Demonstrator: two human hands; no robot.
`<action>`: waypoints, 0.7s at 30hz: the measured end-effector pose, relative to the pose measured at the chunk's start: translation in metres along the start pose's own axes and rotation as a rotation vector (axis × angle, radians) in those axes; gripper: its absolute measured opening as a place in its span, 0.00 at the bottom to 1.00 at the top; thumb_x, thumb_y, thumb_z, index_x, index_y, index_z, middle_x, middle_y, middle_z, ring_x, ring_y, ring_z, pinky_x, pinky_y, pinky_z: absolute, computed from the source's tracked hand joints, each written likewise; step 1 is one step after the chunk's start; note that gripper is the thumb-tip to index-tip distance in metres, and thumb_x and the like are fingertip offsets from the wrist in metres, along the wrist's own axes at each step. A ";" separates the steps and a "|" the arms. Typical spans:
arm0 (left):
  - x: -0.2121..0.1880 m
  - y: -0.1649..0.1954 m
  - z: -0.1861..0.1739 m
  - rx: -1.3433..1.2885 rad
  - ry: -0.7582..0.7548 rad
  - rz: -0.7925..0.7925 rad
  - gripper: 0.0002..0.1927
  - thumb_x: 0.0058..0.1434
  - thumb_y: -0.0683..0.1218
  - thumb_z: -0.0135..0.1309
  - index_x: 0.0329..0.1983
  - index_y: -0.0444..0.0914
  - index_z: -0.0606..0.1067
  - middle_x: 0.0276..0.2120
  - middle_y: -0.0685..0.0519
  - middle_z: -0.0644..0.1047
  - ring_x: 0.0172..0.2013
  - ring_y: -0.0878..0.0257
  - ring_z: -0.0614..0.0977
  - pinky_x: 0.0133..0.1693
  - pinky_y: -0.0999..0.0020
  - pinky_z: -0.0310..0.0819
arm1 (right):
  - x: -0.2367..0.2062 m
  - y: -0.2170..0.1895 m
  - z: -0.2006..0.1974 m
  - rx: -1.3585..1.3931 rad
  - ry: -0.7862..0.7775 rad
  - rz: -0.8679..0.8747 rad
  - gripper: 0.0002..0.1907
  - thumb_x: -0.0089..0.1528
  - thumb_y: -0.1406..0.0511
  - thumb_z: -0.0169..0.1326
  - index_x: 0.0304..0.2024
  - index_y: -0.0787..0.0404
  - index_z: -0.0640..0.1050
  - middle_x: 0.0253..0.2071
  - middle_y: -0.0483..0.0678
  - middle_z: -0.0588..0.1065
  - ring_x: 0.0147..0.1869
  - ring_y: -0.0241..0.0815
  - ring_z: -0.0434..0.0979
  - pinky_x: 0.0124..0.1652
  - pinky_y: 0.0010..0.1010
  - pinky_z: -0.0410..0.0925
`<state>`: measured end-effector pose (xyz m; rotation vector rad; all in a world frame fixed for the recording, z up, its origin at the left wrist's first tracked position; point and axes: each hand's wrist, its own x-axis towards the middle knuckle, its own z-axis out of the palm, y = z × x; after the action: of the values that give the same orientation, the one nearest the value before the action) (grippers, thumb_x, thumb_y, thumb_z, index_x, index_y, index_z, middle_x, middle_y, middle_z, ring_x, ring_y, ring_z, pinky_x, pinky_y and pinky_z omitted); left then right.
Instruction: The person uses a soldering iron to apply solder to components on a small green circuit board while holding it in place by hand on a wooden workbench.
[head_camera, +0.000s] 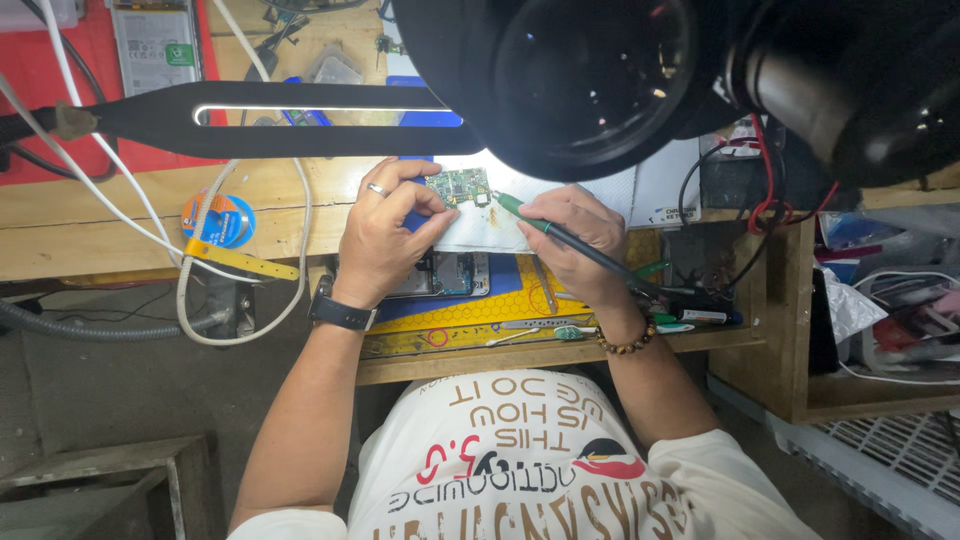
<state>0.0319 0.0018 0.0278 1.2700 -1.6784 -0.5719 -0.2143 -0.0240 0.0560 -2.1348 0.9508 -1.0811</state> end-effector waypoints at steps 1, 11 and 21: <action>0.000 0.000 0.000 0.006 0.000 0.006 0.10 0.57 0.42 0.68 0.29 0.37 0.76 0.47 0.51 0.80 0.38 0.62 0.82 0.64 0.57 0.65 | -0.001 0.000 0.000 0.004 0.001 -0.001 0.10 0.61 0.75 0.63 0.44 0.62 0.79 0.40 0.48 0.78 0.38 0.33 0.79 0.36 0.22 0.72; -0.001 0.001 0.000 0.020 0.003 0.008 0.10 0.57 0.43 0.68 0.29 0.38 0.76 0.47 0.52 0.80 0.43 0.60 0.82 0.63 0.58 0.67 | -0.001 -0.003 0.001 0.007 0.002 -0.006 0.09 0.61 0.75 0.62 0.44 0.62 0.80 0.41 0.48 0.78 0.40 0.35 0.80 0.38 0.23 0.74; 0.007 0.019 0.014 0.111 0.021 -0.039 0.08 0.55 0.44 0.69 0.34 0.38 0.81 0.35 0.50 0.81 0.37 0.52 0.81 0.42 0.61 0.74 | 0.001 -0.004 -0.024 -0.037 0.015 -0.020 0.11 0.59 0.75 0.64 0.43 0.62 0.80 0.39 0.49 0.78 0.42 0.41 0.81 0.42 0.29 0.74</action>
<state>0.0100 -0.0006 0.0388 1.3865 -1.6907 -0.4930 -0.2327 -0.0265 0.0724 -2.1736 0.9650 -1.0990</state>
